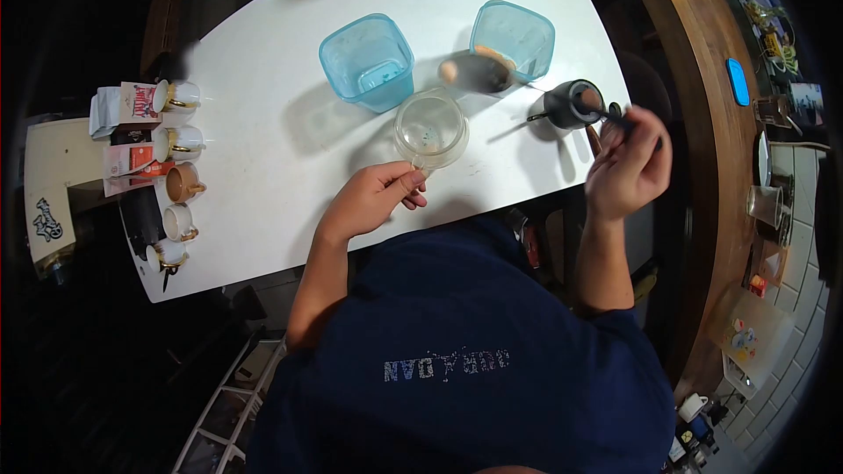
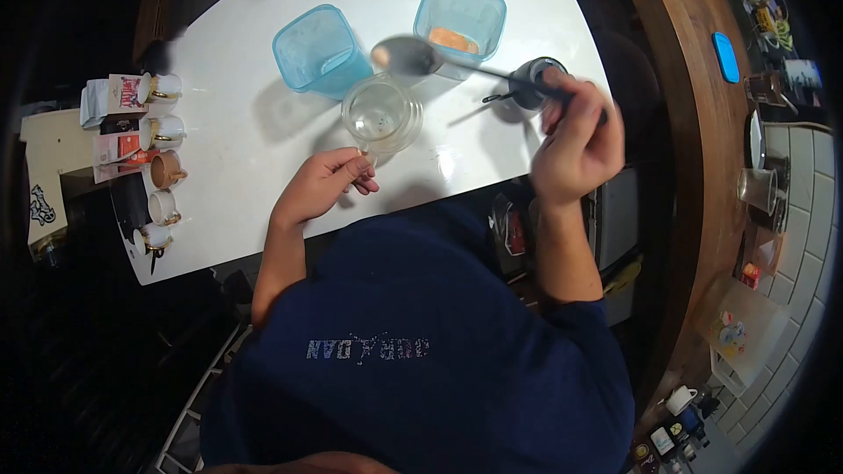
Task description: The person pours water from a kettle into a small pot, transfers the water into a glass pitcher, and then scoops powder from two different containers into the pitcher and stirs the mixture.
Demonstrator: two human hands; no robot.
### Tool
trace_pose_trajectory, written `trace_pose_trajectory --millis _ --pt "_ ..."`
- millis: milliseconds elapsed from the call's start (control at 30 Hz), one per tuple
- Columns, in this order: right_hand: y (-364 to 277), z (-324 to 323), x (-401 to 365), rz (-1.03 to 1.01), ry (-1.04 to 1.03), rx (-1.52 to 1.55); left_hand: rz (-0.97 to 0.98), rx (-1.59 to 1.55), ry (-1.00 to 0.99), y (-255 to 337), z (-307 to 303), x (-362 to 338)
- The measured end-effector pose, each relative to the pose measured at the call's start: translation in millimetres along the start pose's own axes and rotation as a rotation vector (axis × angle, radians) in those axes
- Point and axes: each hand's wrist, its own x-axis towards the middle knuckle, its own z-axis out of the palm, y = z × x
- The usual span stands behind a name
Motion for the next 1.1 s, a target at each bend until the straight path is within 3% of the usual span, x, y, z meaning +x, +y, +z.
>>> trace_pose_trajectory --millis 33,133,233,367,500,567,767,800,900,1100 --pt "6 -6 -14 -0.021 -0.046 0.012 -0.019 0.013 0.017 -1 -1 -1" --pt "9 -15 -31 -0.465 -0.464 -0.062 0.008 0.018 0.054 -4 -3 -5" --pt "8 -10 -37 -0.586 -0.546 -0.032 0.029 0.024 0.094 -5 -6 -14" --pt "12 -4 -38 -0.365 -0.347 0.132 -0.037 0.071 0.135 -4 -11 -27" --pt "2 13 -13 -0.026 0.201 0.151 0.007 0.106 0.112 -26 -18 -37" --pt "-1 14 10 -0.02 0.262 0.057 -0.017 0.07 0.108 -30 -19 -43" --pt "18 21 31 -0.085 0.176 -0.388 0.011 0.097 0.094 -51 -23 -48" --pt "24 22 31 -0.2 0.093 -0.404 0.011 0.096 0.094 -51 -23 -48" --pt "37 29 26 -0.094 0.005 -0.487 0.018 0.105 0.068 -48 -25 -47" --pt "69 37 21 -0.146 -0.13 -0.571 -0.027 0.099 -0.007 -42 -26 -41"
